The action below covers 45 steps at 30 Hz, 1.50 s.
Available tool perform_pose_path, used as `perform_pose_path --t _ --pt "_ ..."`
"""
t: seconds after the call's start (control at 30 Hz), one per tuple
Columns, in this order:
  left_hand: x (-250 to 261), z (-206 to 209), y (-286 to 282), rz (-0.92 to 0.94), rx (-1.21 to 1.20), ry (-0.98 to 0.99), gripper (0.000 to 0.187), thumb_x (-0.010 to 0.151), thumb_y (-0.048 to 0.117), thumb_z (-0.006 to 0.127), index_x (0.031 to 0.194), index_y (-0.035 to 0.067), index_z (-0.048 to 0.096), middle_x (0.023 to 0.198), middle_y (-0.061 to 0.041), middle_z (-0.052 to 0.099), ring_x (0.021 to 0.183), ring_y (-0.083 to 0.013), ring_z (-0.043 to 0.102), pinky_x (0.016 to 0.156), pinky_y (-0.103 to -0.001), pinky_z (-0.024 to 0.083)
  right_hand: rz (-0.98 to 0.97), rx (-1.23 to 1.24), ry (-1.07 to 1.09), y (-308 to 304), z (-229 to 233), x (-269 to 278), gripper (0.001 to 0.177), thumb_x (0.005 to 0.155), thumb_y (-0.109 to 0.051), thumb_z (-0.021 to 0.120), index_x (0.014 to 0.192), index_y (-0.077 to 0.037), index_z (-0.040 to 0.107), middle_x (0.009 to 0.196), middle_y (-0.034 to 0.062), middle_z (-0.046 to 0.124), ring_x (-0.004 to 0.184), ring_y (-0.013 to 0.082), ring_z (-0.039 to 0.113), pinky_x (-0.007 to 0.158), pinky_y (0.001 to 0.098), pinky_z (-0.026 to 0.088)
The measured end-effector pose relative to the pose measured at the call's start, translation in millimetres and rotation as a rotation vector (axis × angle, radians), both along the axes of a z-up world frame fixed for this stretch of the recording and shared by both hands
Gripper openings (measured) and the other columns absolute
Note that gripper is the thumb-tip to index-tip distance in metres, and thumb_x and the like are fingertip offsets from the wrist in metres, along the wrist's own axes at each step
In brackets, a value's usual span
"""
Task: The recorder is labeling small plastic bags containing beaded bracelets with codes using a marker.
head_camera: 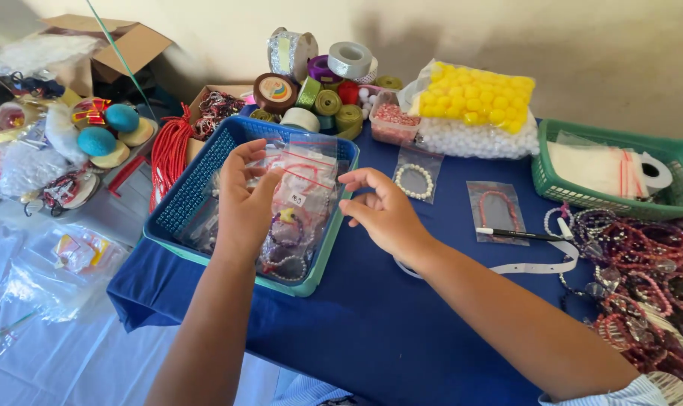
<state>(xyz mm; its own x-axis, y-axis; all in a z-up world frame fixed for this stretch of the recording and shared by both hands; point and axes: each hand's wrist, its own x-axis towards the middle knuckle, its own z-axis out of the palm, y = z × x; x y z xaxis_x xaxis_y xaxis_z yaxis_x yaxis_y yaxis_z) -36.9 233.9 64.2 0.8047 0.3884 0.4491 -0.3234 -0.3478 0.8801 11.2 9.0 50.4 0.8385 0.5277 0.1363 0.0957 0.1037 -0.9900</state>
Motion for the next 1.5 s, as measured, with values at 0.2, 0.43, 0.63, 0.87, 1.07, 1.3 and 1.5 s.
perform_pose_path --t 0.2,0.43,0.63,0.87,1.07,1.3,1.5 --pt "-4.5 11.1 -13.7 -0.123 -0.064 -0.031 0.039 0.094 0.002 0.068 0.132 0.007 0.059 0.123 -0.003 0.06 0.104 -0.0115 0.054 0.088 -0.025 0.05 -0.007 0.059 -0.006 -19.0 -7.3 0.2 0.03 0.094 -0.004 0.07 0.123 -0.004 0.061 0.112 0.0017 0.06 0.088 0.0072 0.064 0.074 0.0268 0.055" --pt "-12.5 38.8 -67.1 -0.283 -0.003 -0.041 0.035 0.094 0.004 0.07 0.128 0.01 0.061 0.126 0.002 0.061 0.105 -0.0097 0.057 0.08 -0.024 0.047 -0.081 0.019 -0.045 -62.3 15.4 -12.6 0.027 0.093 -0.005 0.071 0.118 -0.005 0.062 0.106 -0.0016 0.064 0.087 0.0053 0.062 0.074 0.0252 0.054" --pt "-17.8 47.2 -130.6 -0.479 0.129 0.005 0.039 0.09 0.007 0.073 0.127 0.011 0.061 0.123 0.0 0.062 0.104 -0.012 0.059 0.079 -0.026 0.049 -0.194 0.024 -0.023 -126.5 8.5 -23.4 0.024 0.094 -0.006 0.071 0.116 -0.006 0.064 0.088 -0.0013 0.064 0.08 0.0059 0.061 0.073 0.0226 0.052" --pt "-23.1 40.5 -196.9 -0.701 0.21 0.089 0.034 0.087 0.01 0.074 0.12 0.01 0.065 0.113 -0.006 0.063 0.1 -0.0181 0.064 0.076 -0.031 0.052 -0.354 -0.083 0.011 -203.5 -2.5 -28.6 0.023 0.091 -0.007 0.072 0.112 -0.007 0.063 0.093 -0.0018 0.067 0.083 0.0044 0.064 0.066 0.0222 0.051" --pt "-10.5 5.6 -226.2 -0.773 0.437 0.003 0.034 0.082 0.008 0.076 0.115 0.007 0.066 0.113 -0.015 0.067 0.106 -0.035 0.065 0.087 -0.042 0.053 -0.55 -0.613 -0.449 -239.3 -0.7 -35.8 0.018 0.088 -0.01 0.077 0.104 -0.005 0.071 0.096 0.0031 0.059 0.07 0.0095 0.06 0.063 0.0257 0.049" --pt "-6.1 -25.8 -234.5 -0.728 0.673 0.119 0.029 0.084 0.014 0.074 0.111 0.008 0.068 0.099 -0.011 0.071 0.09 -0.0323 0.069 0.076 -0.044 0.054 -0.596 -0.853 -0.596 -249.8 -9.1 -33.9 0.023 0.085 -0.007 0.075 0.107 -0.003 0.071 0.102 0.0106 0.06 0.088 0.0268 0.063 0.078 0.0355 0.053" --pt "-4.8 -32.8 -232.6 -0.723 0.733 0.061 0.017 0.088 0.011 0.069 0.104 0.007 0.072 0.091 -0.012 0.071 0.081 -0.0328 0.069 0.071 -0.044 0.053 -0.605 -0.928 -0.689 -252.8 -26.3 -27.6 0.022 0.085 -0.003 0.071 0.107 -0.002 0.07 0.101 0.0142 0.059 0.095 0.0337 0.063 0.085 0.0401 0.053"
